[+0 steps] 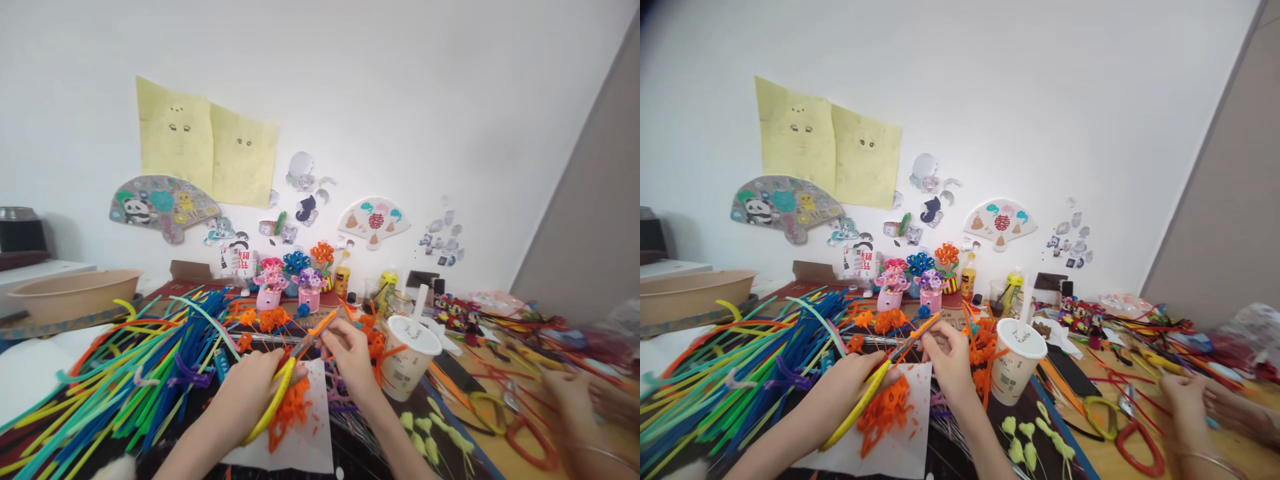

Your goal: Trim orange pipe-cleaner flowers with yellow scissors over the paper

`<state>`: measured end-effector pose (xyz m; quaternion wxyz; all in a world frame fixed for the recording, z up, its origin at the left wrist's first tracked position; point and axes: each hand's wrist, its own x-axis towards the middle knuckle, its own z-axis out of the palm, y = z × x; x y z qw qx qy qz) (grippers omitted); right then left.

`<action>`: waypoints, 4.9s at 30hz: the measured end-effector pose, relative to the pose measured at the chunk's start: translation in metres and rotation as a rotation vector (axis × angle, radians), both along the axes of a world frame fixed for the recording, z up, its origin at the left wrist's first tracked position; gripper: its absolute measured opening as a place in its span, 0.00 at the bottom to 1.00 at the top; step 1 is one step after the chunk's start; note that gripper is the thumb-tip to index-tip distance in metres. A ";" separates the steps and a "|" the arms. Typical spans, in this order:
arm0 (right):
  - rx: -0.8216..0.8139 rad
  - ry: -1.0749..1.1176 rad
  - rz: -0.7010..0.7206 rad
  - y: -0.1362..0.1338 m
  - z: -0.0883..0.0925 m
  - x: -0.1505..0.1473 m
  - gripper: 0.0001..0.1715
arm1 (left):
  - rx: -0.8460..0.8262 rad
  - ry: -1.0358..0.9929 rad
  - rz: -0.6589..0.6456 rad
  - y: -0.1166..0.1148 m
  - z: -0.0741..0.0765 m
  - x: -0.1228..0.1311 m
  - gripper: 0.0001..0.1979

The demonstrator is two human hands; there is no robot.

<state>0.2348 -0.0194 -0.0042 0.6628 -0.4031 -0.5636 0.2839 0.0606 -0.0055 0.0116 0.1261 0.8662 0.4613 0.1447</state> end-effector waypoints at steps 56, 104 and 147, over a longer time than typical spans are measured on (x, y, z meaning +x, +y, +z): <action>-0.029 0.028 -0.015 -0.006 0.007 -0.001 0.11 | -0.056 -0.043 -0.017 -0.007 0.008 0.002 0.21; -0.070 -0.008 -0.057 -0.008 0.010 0.001 0.08 | -0.026 -0.094 -0.092 0.001 -0.003 -0.003 0.23; 0.006 0.035 -0.061 -0.003 0.008 0.010 0.08 | -0.072 -0.121 -0.085 0.003 -0.009 0.001 0.18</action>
